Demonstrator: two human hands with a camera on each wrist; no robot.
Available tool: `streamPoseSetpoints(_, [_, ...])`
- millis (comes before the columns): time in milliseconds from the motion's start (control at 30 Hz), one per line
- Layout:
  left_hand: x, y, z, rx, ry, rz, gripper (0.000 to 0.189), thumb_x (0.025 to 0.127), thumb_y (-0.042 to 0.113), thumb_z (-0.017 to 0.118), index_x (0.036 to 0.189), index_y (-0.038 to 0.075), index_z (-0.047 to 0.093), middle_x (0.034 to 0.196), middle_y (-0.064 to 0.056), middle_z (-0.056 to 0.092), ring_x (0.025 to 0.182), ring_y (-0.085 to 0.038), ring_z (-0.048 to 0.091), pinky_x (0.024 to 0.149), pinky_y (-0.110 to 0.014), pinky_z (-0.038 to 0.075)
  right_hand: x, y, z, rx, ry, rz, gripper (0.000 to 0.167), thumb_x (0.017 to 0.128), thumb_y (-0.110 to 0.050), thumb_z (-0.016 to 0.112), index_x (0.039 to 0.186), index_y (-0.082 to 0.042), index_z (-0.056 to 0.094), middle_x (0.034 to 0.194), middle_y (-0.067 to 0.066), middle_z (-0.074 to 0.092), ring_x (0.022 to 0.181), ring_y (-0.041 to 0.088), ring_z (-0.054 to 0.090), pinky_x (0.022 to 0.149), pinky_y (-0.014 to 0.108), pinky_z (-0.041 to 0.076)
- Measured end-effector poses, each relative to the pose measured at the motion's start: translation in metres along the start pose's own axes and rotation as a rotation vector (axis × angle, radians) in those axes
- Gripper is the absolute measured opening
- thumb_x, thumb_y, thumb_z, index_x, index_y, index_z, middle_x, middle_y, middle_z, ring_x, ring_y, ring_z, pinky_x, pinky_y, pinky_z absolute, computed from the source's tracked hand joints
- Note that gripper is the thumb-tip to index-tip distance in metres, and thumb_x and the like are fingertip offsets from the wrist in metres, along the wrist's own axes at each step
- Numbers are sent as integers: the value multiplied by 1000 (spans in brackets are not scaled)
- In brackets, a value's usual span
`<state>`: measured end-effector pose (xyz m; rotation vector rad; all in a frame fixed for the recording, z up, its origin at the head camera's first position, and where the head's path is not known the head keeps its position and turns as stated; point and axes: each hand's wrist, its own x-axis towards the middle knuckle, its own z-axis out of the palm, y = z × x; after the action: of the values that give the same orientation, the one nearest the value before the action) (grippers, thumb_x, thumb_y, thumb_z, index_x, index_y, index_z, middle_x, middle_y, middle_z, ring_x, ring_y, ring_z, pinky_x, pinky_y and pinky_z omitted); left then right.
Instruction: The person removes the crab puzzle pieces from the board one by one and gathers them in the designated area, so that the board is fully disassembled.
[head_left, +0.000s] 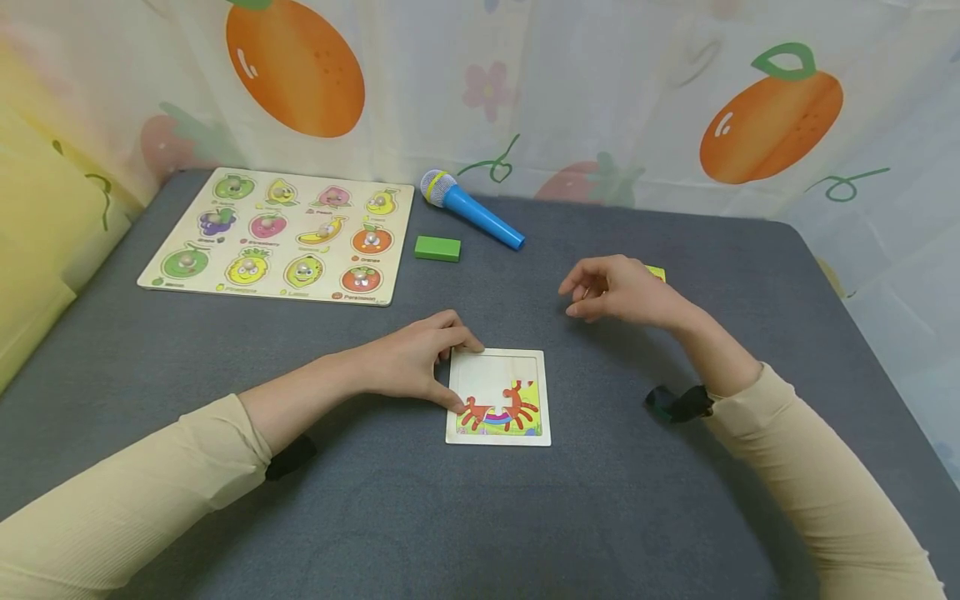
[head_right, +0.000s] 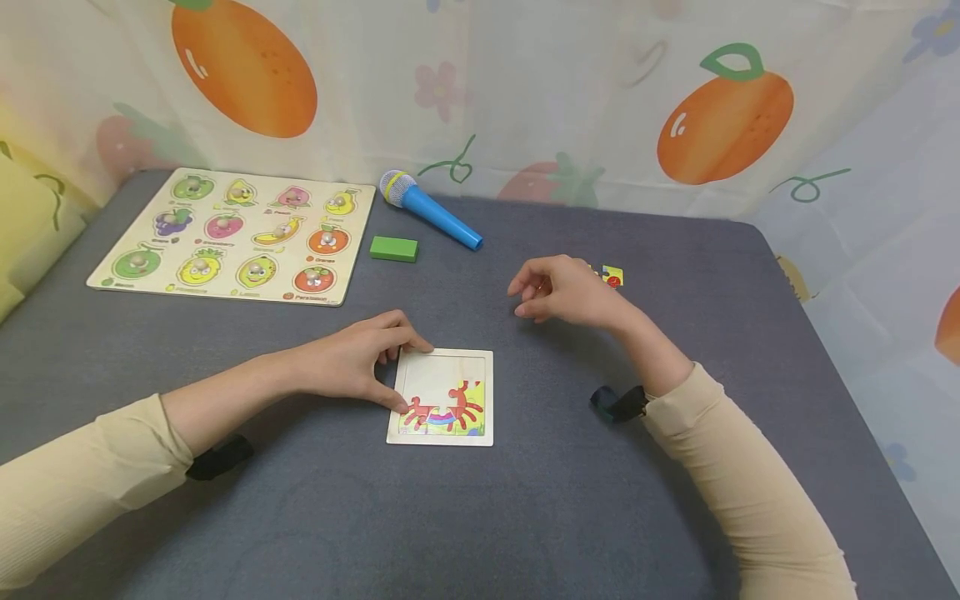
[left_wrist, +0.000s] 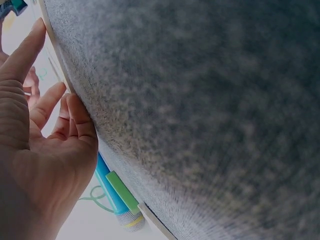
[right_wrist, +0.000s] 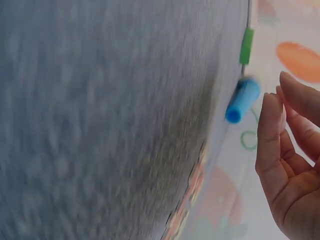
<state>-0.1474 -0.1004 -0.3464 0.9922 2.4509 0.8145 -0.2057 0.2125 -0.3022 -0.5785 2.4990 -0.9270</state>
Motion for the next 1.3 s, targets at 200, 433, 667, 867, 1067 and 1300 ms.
streamPoseSetpoints(200, [0, 0, 0, 0, 3, 1, 65, 72, 34, 89, 128, 14, 62, 110, -2, 52, 91, -13, 48, 79, -26, 45, 0, -9, 14, 2, -49, -72, 23, 88, -13, 73, 109, -5, 67, 90, 9, 65, 76, 16, 67, 69, 27, 54])
streamPoseSetpoints(433, [0, 1, 1, -2, 2, -5, 65, 72, 34, 89, 128, 14, 62, 111, -2, 52, 91, -13, 49, 79, -26, 45, -1, -16, 26, -31, -103, -118, 23, 87, -13, 75, 109, -7, 69, 91, 7, 65, 80, 15, 62, 70, 25, 52])
streamPoseSetpoints(667, [0, 1, 0, -2, 1, -4, 66, 72, 35, 89, 128, 15, 62, 110, -2, 51, 91, -14, 48, 80, -26, 45, -1, -24, 35, -23, -168, -139, 25, 85, -14, 77, 108, -10, 70, 92, 5, 65, 82, 17, 60, 72, 25, 51])
streamPoseSetpoints(867, [0, 1, -1, 0, 1, 2, 64, 72, 34, 88, 128, 15, 62, 110, -2, 51, 91, -14, 48, 79, -26, 45, -1, -30, 43, -18, -235, -170, 26, 84, -15, 78, 108, -11, 70, 91, 3, 66, 83, 15, 60, 73, 25, 51])
streamPoseSetpoints(1067, [1, 1, -1, 6, 8, 5, 64, 72, 34, 88, 127, 14, 62, 110, -2, 51, 90, -13, 48, 78, -26, 45, -3, -35, 49, -34, -287, -217, 28, 81, -18, 81, 106, -11, 70, 89, 3, 65, 79, 14, 58, 70, 24, 49])
streamPoseSetpoints(1300, [0, 1, 0, 6, 14, 16, 64, 72, 34, 89, 126, 14, 63, 109, -2, 51, 89, -13, 48, 78, -25, 45, -5, -40, 57, -74, -317, -224, 35, 76, -17, 85, 106, -13, 68, 89, 4, 65, 78, 12, 57, 68, 22, 48])
